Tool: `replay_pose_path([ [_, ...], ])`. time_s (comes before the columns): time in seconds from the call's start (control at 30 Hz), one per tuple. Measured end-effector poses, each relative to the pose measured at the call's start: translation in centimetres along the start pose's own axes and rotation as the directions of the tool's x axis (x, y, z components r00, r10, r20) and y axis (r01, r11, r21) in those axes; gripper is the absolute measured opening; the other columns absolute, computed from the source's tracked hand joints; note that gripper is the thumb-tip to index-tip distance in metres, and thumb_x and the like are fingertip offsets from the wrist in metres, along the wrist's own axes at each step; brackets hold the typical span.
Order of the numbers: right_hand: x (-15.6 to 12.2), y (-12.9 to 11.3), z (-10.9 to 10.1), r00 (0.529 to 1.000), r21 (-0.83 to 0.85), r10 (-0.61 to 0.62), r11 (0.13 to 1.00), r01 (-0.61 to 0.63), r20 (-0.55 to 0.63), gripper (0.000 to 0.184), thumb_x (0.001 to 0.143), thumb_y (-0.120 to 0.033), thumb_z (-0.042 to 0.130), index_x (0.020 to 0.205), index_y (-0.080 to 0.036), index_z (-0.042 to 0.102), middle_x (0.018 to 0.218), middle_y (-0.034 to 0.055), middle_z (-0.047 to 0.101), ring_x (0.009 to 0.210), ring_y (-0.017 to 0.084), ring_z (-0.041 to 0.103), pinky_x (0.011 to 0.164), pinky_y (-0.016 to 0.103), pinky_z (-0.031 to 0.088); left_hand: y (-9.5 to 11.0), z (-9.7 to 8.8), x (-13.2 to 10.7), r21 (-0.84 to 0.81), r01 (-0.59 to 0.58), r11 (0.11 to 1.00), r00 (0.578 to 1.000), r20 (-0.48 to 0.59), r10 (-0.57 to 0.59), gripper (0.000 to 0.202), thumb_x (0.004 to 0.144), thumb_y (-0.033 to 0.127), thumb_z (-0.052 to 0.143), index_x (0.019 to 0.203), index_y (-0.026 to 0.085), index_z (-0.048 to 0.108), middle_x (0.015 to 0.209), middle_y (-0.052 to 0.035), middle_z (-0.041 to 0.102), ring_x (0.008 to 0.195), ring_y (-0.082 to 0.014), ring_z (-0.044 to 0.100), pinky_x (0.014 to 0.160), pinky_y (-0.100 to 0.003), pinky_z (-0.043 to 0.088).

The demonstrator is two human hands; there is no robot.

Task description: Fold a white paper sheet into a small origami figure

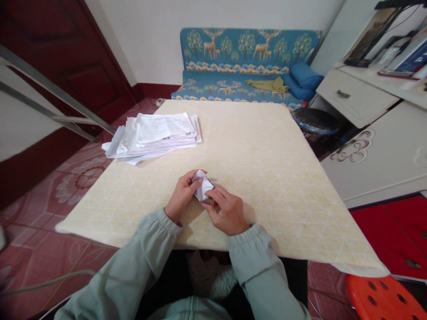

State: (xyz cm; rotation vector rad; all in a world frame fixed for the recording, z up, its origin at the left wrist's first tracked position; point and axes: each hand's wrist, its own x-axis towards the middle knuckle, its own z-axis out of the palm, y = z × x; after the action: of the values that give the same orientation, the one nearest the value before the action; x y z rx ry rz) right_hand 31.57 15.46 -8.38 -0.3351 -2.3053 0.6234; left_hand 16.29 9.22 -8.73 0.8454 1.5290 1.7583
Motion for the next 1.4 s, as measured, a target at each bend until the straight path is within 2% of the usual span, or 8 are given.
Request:
replay_pose_path([
  [0.23,-0.1,-0.2,-0.2,1.0,-0.099,-0.018,0.995,0.017,-0.005,0.026,0.07,-0.004,0.049,0.087,-0.022,0.057,0.08,0.0027,0.058,0.075,0.018,0.057,0.064,0.03,0.046,0.6,-0.4,-0.4,0.206,-0.209,0.956,0.971,-0.072,0.228,0.033,0.076,0.025,0.064,0.109,0.019,0.063,0.106,-0.0078,0.062,0.083,-0.0151,0.06,0.061,-0.021,0.049],
  [0.47,0.4,-0.8,-0.5,0.996,-0.067,0.044,0.997,-0.039,0.079,0.028,0.071,-0.02,0.062,0.096,-0.02,0.053,0.094,0.0079,0.056,0.089,0.023,0.054,0.076,0.037,0.048,1.2,-0.7,-0.6,0.53,-0.335,0.779,0.872,-0.138,0.47,0.012,0.08,0.02,0.059,0.081,0.018,0.071,0.074,-0.0016,0.061,0.067,-0.011,0.057,0.054,-0.019,0.045],
  [0.63,0.2,0.0,0.2,0.997,-0.122,0.072,0.99,-0.076,-0.04,0.008,0.081,-0.015,0.055,0.086,-0.021,0.057,0.087,0.006,0.058,0.083,0.02,0.057,0.073,0.035,0.049,1.2,-0.7,-0.7,0.506,-0.27,0.819,0.852,-0.27,0.448,0.01,0.079,0.021,0.059,0.078,0.016,0.068,0.073,-0.0012,0.062,0.066,-0.0111,0.056,0.052,-0.018,0.043],
  [0.73,0.0,0.5,0.4,0.981,-0.146,0.035,0.987,-0.064,-0.192,0.014,0.082,-0.01,0.052,0.081,-0.021,0.06,0.085,0.0056,0.06,0.081,0.019,0.059,0.07,0.034,0.051,1.0,-0.9,-0.7,0.414,-0.223,0.883,0.841,-0.376,0.389,0.01,0.077,0.023,0.06,0.078,0.016,0.067,0.07,-0.0005,0.062,0.062,-0.0109,0.055,0.053,-0.019,0.042],
  [0.9,-0.1,0.7,0.1,0.932,-0.06,0.051,0.995,-0.078,-0.358,0.016,0.081,-0.01,0.056,0.085,-0.023,0.063,0.09,0.0052,0.066,0.084,0.019,0.064,0.074,0.036,0.054,0.7,-1.1,-0.6,0.226,-0.153,0.962,0.879,-0.414,0.237,0.01,0.073,0.024,0.064,0.075,0.015,0.066,0.063,0.0007,0.063,0.056,-0.0102,0.054,0.052,-0.019,0.041],
  [1.17,-0.6,1.5,0.3,0.878,0.284,0.33,0.929,-0.237,-0.347,0.004,0.081,-0.018,0.061,0.083,-0.021,0.06,0.088,0.0044,0.069,0.08,0.018,0.066,0.069,0.031,0.056,0.9,-0.9,-0.7,-0.129,-0.006,0.992,0.998,-0.067,-0.002,0.016,0.081,0.032,0.06,0.087,0.018,0.059,0.085,-0.0052,0.072,0.064,-0.0124,0.062,0.058,-0.021,0.046],
  [1.3,-0.6,1.9,0.2,0.861,0.299,0.354,0.92,-0.252,-0.364,0.005,0.082,-0.018,0.059,0.085,-0.021,0.06,0.088,0.0038,0.067,0.079,0.017,0.065,0.068,0.03,0.054,1.5,-1.0,-1.1,-0.027,-0.135,0.991,0.987,0.088,0.136,0.028,0.085,0.04,0.058,0.103,0.02,0.061,0.09,-0.0066,0.071,0.075,-0.0159,0.065,0.067,-0.025,0.049],
  [1.4,-0.6,1.8,-0.2,0.869,0.244,0.346,0.931,-0.271,-0.354,0.009,0.083,-0.016,0.056,0.089,-0.021,0.06,0.084,0.0021,0.065,0.074,0.016,0.063,0.066,0.029,0.052,1.6,-1.2,-1.2,0.13,-0.341,0.931,0.918,0.259,0.301,0.036,0.068,0.04,0.076,0.096,0.017,0.069,0.094,-0.0093,0.069,0.084,-0.02,0.064,0.074,-0.029,0.049],
])
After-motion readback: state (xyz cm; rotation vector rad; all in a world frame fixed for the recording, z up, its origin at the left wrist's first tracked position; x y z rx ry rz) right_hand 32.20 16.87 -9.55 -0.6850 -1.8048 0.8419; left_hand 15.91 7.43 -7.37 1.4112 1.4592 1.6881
